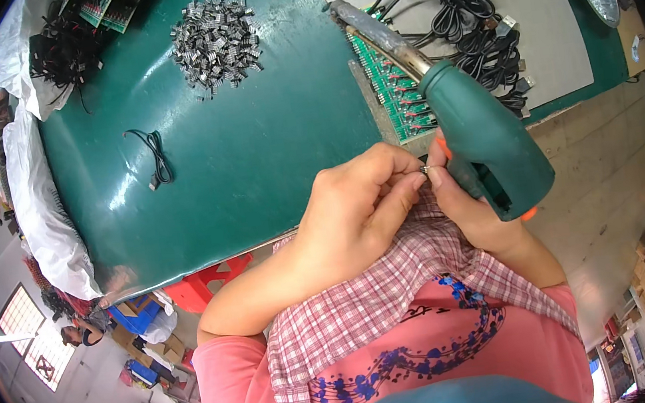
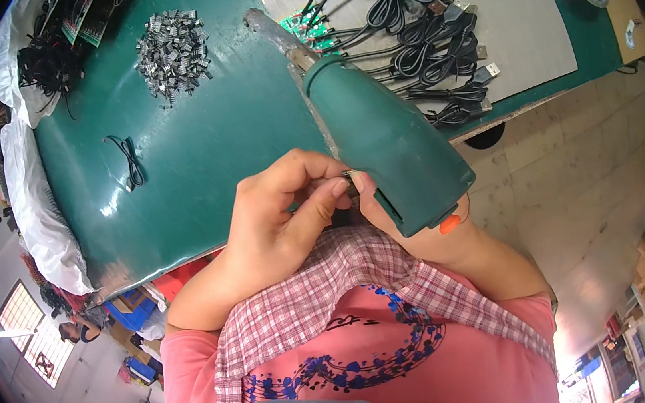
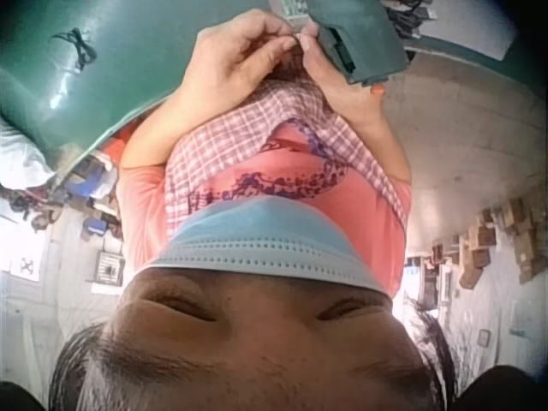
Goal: The person repeatedly picks up electronic components from a pile by hand and solders them onto circuit boards using a soldering iron, then moves and sets aside the circuit board assemblies.
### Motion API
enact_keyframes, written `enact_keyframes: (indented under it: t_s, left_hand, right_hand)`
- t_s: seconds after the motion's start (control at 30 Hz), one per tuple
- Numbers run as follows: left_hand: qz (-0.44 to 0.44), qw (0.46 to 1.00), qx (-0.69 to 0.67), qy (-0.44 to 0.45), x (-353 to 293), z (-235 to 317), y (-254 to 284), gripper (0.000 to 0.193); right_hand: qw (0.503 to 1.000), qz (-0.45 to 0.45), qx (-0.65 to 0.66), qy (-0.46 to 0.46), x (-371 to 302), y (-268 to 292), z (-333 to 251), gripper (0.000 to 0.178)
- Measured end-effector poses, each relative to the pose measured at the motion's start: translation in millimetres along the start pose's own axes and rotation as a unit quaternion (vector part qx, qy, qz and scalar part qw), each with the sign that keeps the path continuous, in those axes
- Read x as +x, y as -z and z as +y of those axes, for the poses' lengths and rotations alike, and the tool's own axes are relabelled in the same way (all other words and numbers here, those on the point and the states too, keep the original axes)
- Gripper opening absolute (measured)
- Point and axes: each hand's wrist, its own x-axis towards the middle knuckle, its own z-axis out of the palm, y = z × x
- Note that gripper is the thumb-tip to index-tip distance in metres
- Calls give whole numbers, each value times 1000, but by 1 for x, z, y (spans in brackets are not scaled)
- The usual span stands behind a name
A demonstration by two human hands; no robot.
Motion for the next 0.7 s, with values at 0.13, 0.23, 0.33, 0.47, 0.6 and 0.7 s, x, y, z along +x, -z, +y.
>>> enact_keyframes:
  t_s: [0.13,0.23,0.33,0.47,0.6,0.7]
  left_hand:
    - [-31,998,-7,54,1,5,3,8]
    - [-39,990,-50,123,3,8,3,7]
    - [-48,985,-73,151,5,6,3,6]
    - [-7,978,-137,158,13,-3,3,6]
    - [57,968,-104,223,38,-12,16,14]
    - [56,964,-81,247,44,-10,19,16]
  right_hand:
    - [983,-15,-150,107,5,-1,8,35]
    - [982,-25,-149,112,5,0,8,35]
    - [985,-37,-141,96,4,2,10,34]
    - [984,-30,-164,65,0,7,14,34]
    - [983,-87,-141,74,-10,29,8,35]
    - [997,-56,6,-61,-35,33,17,50]
